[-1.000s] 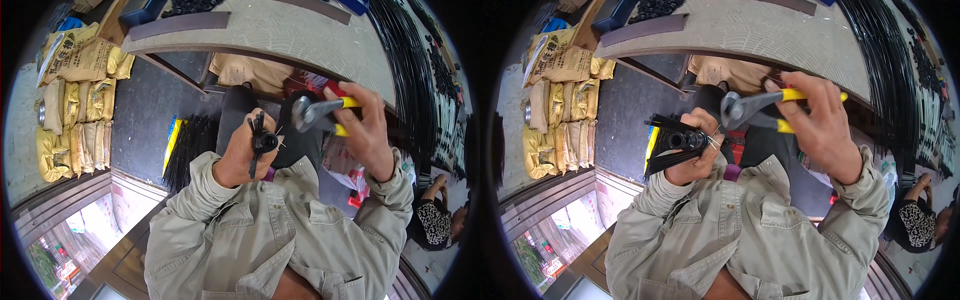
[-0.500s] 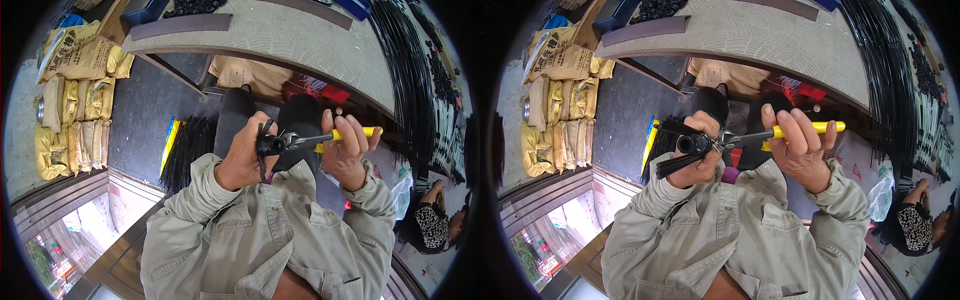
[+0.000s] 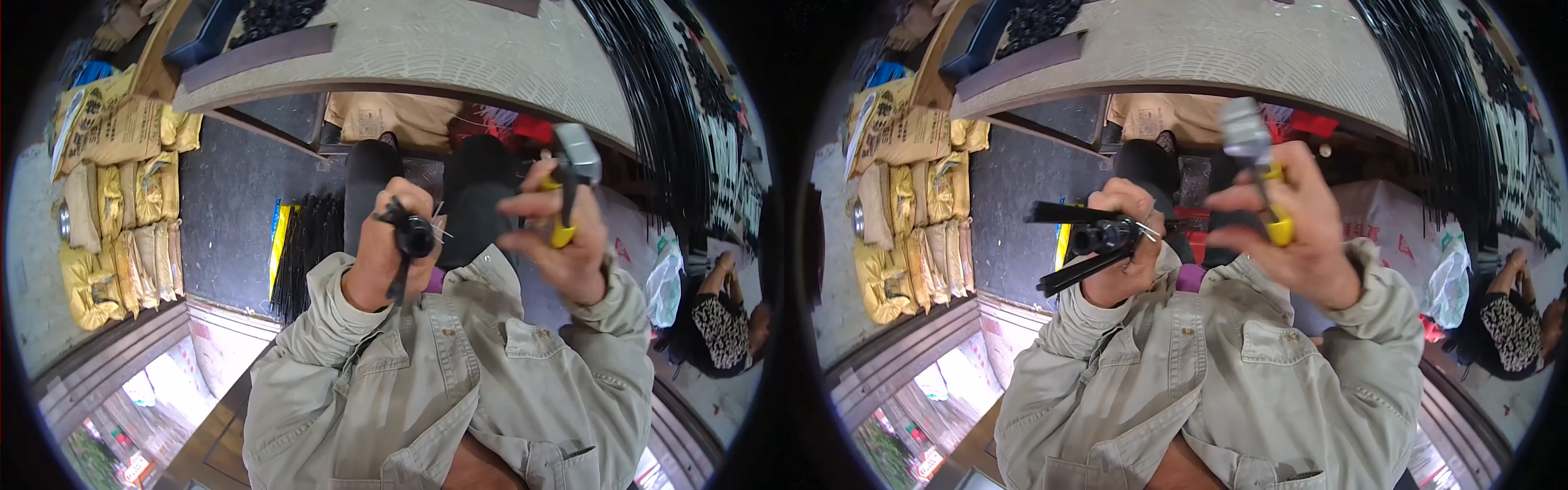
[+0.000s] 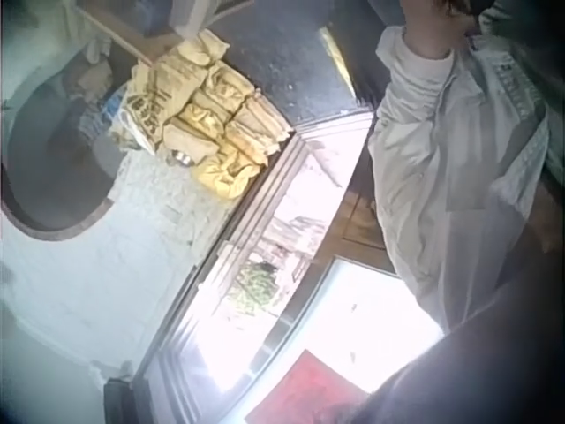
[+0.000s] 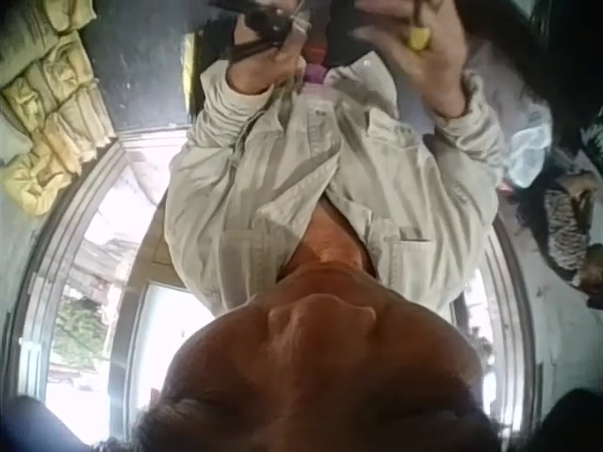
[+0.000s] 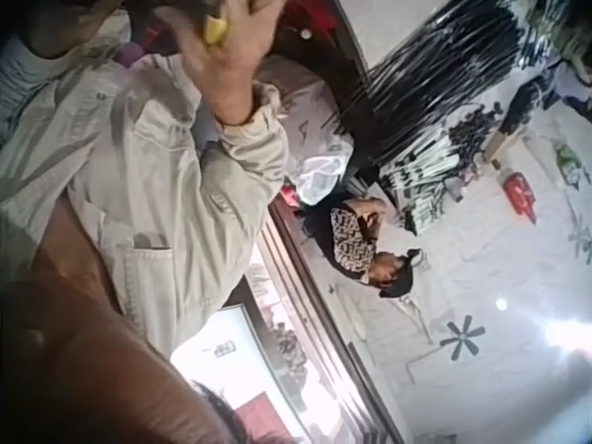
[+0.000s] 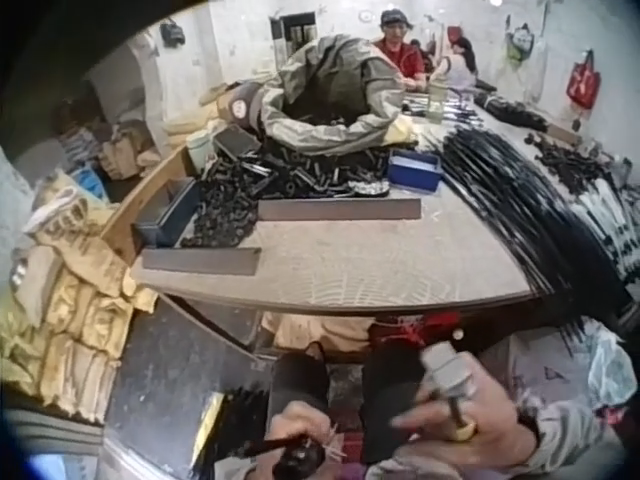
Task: Assemble plastic connectors and bundles of black rods at a workbench.
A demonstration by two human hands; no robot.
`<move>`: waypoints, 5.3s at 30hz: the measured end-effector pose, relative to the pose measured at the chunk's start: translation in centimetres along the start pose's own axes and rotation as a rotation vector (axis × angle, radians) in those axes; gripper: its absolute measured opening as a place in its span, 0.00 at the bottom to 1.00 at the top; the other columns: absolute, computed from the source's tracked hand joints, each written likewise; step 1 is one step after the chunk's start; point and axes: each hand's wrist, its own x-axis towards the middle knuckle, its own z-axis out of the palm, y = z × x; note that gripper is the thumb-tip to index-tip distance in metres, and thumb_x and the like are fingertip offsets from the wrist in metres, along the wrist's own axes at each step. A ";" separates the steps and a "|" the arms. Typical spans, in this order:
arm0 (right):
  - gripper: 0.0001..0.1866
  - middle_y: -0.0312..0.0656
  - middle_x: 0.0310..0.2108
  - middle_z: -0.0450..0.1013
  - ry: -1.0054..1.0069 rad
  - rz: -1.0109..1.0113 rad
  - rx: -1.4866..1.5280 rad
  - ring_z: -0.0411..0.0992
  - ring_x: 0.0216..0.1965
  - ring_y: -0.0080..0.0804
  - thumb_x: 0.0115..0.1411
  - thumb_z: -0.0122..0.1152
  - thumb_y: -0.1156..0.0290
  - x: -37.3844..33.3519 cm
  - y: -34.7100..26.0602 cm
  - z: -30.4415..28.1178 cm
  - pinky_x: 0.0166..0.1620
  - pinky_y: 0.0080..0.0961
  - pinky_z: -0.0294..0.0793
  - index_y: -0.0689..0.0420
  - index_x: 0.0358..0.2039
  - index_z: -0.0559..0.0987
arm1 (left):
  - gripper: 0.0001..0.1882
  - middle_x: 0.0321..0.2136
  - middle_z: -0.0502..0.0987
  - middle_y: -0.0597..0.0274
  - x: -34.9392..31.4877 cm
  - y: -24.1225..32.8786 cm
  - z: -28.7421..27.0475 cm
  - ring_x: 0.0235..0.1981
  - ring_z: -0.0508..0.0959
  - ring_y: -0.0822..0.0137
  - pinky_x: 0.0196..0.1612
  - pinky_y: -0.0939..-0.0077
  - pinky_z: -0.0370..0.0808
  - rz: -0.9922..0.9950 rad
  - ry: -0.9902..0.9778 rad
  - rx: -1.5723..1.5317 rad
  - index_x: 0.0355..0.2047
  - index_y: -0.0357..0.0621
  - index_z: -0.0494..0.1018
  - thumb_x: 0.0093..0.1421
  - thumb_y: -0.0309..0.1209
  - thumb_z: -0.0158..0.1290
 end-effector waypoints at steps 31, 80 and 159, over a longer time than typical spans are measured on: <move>0.22 0.33 0.48 0.62 0.027 -0.385 -1.018 0.61 0.51 0.27 0.46 0.54 0.71 0.5 2.2 -0.1 0.57 0.38 0.52 0.53 0.46 0.74 | 0.13 0.26 0.63 0.59 -0.2 -0.1 -0.5 0.26 0.64 0.69 0.31 0.79 0.62 -0.172 -0.008 -0.164 0.30 0.40 0.59 0.47 0.14 0.48; 0.30 0.47 0.38 0.65 -0.485 -0.135 -0.514 0.69 0.37 0.47 0.42 0.66 0.70 -2.8 -0.3 -2.1 0.35 0.33 0.69 0.58 0.46 0.64 | 0.32 0.27 0.76 0.57 -0.4 -0.7 -2.7 0.24 0.75 0.69 0.27 0.80 0.69 -0.107 -0.326 -0.178 0.37 0.36 0.72 0.33 0.43 0.66; 0.26 0.46 0.39 0.66 -0.589 -0.072 -0.493 0.67 0.37 0.38 0.38 0.66 0.64 -1.2 -0.5 -2.6 0.37 0.32 0.67 0.56 0.41 0.75 | 0.33 0.37 0.74 0.58 0.0 0.2 -3.2 0.39 0.73 0.66 0.43 0.75 0.67 -0.356 -0.328 -0.243 0.38 0.38 0.73 0.32 0.44 0.65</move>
